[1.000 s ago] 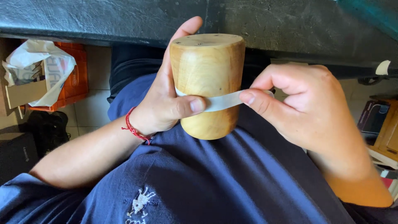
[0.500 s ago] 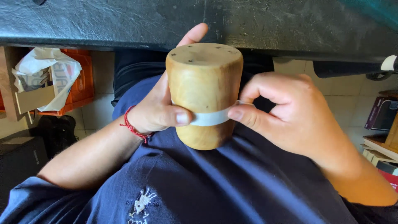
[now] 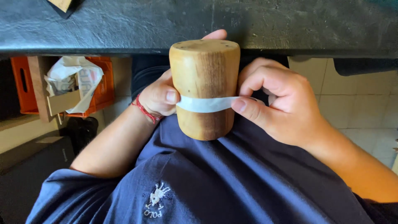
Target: Applying masking tape to the seam of a two-part wooden cylindrical container to hold it together.
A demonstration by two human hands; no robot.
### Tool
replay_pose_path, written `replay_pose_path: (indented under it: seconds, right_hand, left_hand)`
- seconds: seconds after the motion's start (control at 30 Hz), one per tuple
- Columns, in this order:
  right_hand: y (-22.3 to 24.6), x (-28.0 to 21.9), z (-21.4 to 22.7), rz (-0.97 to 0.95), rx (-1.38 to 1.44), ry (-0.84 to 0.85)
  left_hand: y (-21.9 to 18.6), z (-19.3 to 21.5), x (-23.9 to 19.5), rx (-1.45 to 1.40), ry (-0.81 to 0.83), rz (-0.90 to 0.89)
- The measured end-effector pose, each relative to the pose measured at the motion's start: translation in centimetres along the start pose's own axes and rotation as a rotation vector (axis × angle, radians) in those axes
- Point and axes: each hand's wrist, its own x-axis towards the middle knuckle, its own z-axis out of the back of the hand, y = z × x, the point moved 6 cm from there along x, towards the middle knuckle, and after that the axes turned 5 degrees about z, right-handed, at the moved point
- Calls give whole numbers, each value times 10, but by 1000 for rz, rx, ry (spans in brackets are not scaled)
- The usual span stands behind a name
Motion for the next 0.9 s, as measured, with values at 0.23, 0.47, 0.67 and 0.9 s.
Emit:
replay_pose_path:
  seconds: [0.23, 0.47, 0.67, 0.9]
  right_hand:
    - [-22, -7, -6, -211, 264, -10]
    - [-13, -9, -5, -130, 448, -30]
    - [-9, -9, -5, -136, 421, -44]
    - [-10, -11, -1, -164, 356, -88]
  left_hand:
    - [-4, -6, -1, 9, -69, -59]
    - [-11, -9, -8, 380, -189, -50]
    - [-4, -3, -10, 318, -194, -88]
    - [-7, -4, -8, 387, -171, -132]
